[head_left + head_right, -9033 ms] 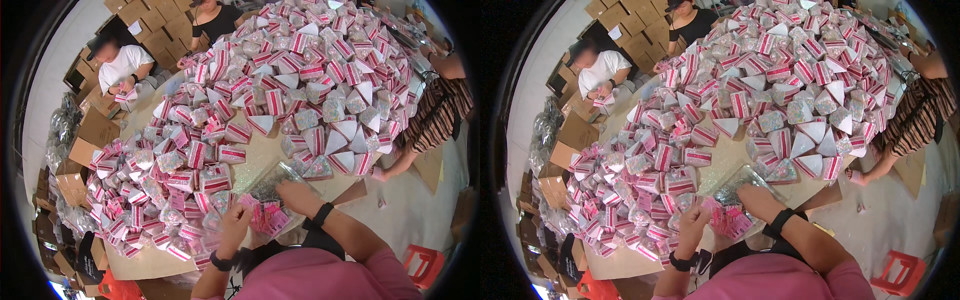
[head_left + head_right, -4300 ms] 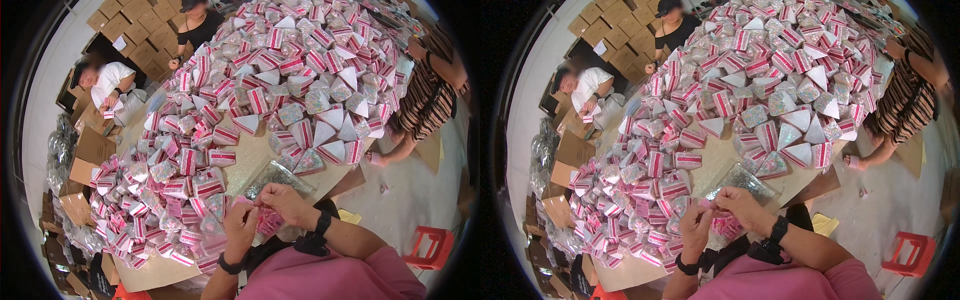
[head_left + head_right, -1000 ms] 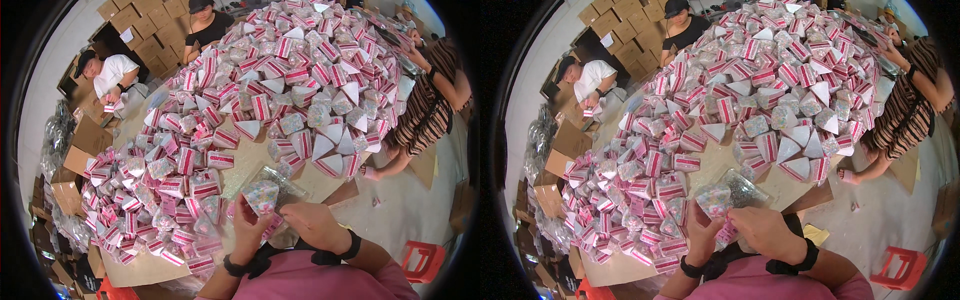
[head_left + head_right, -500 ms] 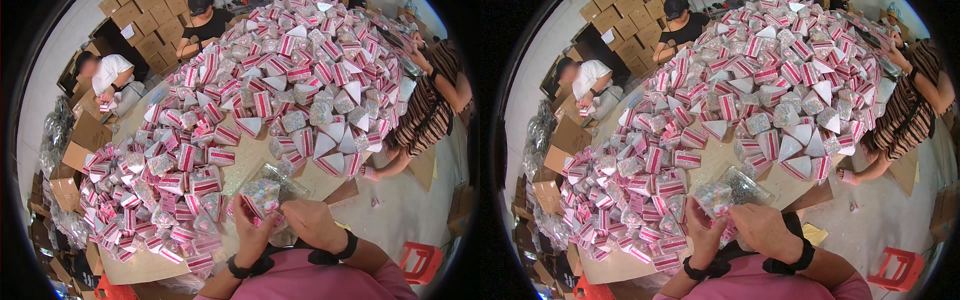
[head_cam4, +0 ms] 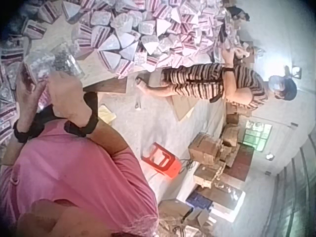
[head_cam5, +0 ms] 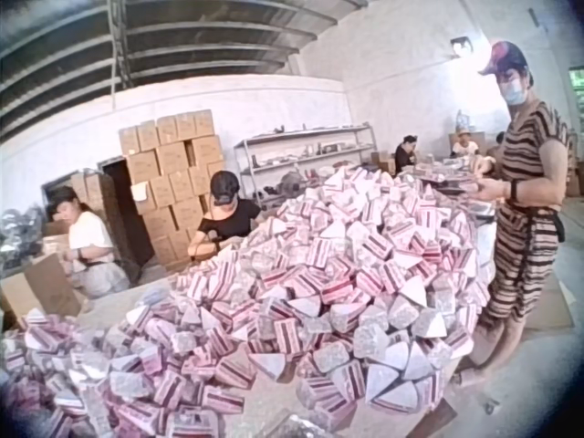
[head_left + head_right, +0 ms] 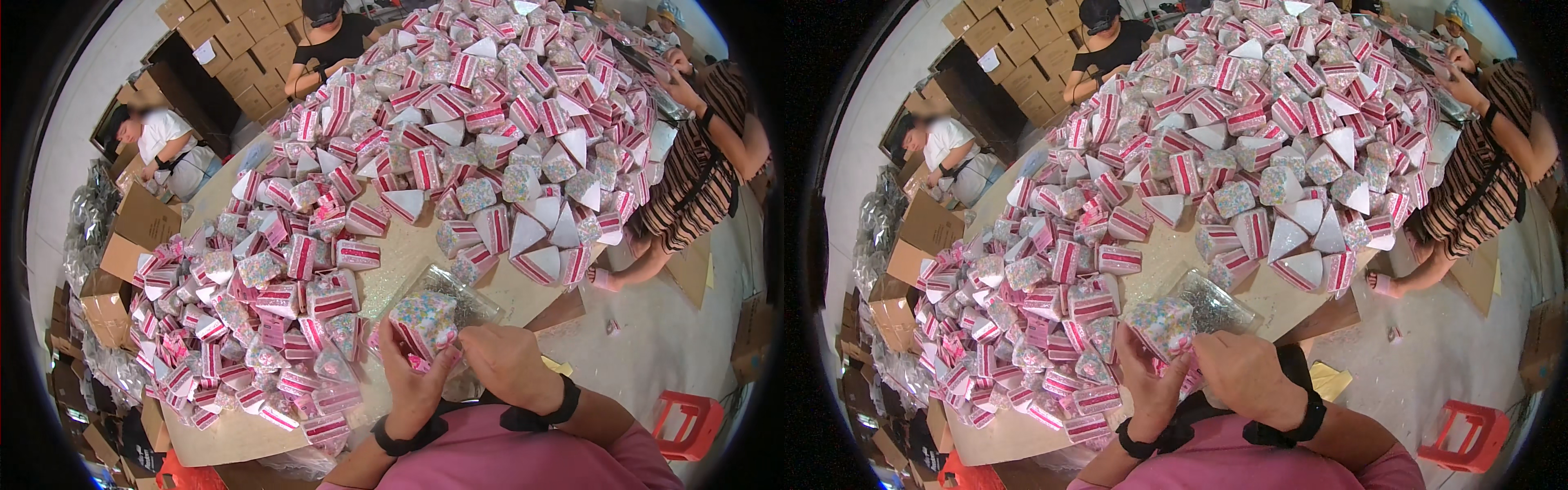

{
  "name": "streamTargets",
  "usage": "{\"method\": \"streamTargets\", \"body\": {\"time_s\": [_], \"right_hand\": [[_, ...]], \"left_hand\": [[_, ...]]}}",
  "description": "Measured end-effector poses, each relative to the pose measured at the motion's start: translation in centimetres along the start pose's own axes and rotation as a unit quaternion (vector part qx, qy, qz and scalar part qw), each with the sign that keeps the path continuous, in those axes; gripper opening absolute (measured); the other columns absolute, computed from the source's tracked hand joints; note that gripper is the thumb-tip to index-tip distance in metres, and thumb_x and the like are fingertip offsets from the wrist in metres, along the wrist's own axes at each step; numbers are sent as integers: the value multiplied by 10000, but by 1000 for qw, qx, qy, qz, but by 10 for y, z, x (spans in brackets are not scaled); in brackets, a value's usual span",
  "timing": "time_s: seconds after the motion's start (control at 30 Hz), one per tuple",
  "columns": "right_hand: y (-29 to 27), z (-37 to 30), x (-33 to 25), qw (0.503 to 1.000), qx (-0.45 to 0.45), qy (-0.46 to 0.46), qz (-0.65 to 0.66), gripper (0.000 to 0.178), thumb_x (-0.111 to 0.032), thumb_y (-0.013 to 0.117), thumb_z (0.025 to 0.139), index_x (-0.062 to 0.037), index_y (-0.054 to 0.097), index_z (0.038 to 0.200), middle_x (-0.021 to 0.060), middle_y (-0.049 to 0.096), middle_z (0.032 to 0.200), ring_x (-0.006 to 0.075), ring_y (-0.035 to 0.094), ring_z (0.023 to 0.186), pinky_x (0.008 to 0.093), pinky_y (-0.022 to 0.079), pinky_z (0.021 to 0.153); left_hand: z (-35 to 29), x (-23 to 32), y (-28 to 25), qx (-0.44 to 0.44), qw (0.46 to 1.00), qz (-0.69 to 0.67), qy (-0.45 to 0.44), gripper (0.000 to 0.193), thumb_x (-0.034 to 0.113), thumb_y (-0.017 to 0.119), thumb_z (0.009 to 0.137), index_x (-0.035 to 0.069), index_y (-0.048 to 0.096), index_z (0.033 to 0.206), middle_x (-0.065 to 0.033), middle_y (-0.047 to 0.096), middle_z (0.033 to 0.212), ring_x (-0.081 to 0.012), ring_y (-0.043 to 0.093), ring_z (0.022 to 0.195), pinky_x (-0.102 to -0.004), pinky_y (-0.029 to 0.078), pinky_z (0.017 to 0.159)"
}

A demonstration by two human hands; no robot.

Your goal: Packaging small triangular products into bags at a manufacturing table.

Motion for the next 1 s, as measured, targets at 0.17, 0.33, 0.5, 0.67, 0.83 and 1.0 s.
{"method": "streamTargets", "body": {"time_s": [0.17,0.33,0.5,0.67,0.83,1.0], "right_hand": [[5,-2,0,998,-7,-5,-58,110,-77,591,716,-60,506,783,65,505,642,242,556,560,344,442,490],[8,-2,-1,996,-15,-13,-90,108,-82,595,721,-66,500,770,66,498,637,239,549,558,343,435,501],[11,-3,3,994,33,-24,-99,126,-69,604,698,-86,480,718,61,459,607,228,500,501,344,397,462],[12,-4,6,993,12,-9,-116,121,-94,613,726,-80,497,756,62,492,632,237,537,551,341,428,509],[14,-5,8,989,16,-8,-146,122,-101,613,725,-84,496,751,58,492,633,236,533,549,339,424,511],[14,-4,12,992,28,-5,-123,111,-100,605,729,-78,499,751,71,510,632,253,546,536,352,434,494]], "left_hand": [[-3,1,-2,21,997,70,9,884,104,804,673,-44,270,1362,-166,416,1239,-257,455,1130,-356,376,968],[-4,4,-3,34,985,165,47,888,108,809,645,-58,286,1343,-189,422,1220,-296,443,1125,-378,358,975],[-3,-1,0,37,979,193,53,879,105,806,637,-73,296,1331,-211,422,1220,-327,434,1141,-395,353,982],[-1,4,4,11,961,266,74,856,72,802,680,-53,258,1329,-145,390,1188,-229,475,1059,-330,427,880],[-1,2,4,18,962,264,66,860,101,809,669,-58,276,1325,-170,399,1203,-274,464,1082,-355,402,909],[0,3,7,20,966,248,69,894,127,827,636,-82,299,1326,-233,413,1234,-359,441,1140,-402,356,981]]}}
Point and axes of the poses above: each hand's wrist, its own z-axis towards the middle knuckle, its own y-axis out of the palm, x = y × z, the point moved 6 cm from there along z, towards the middle knuckle
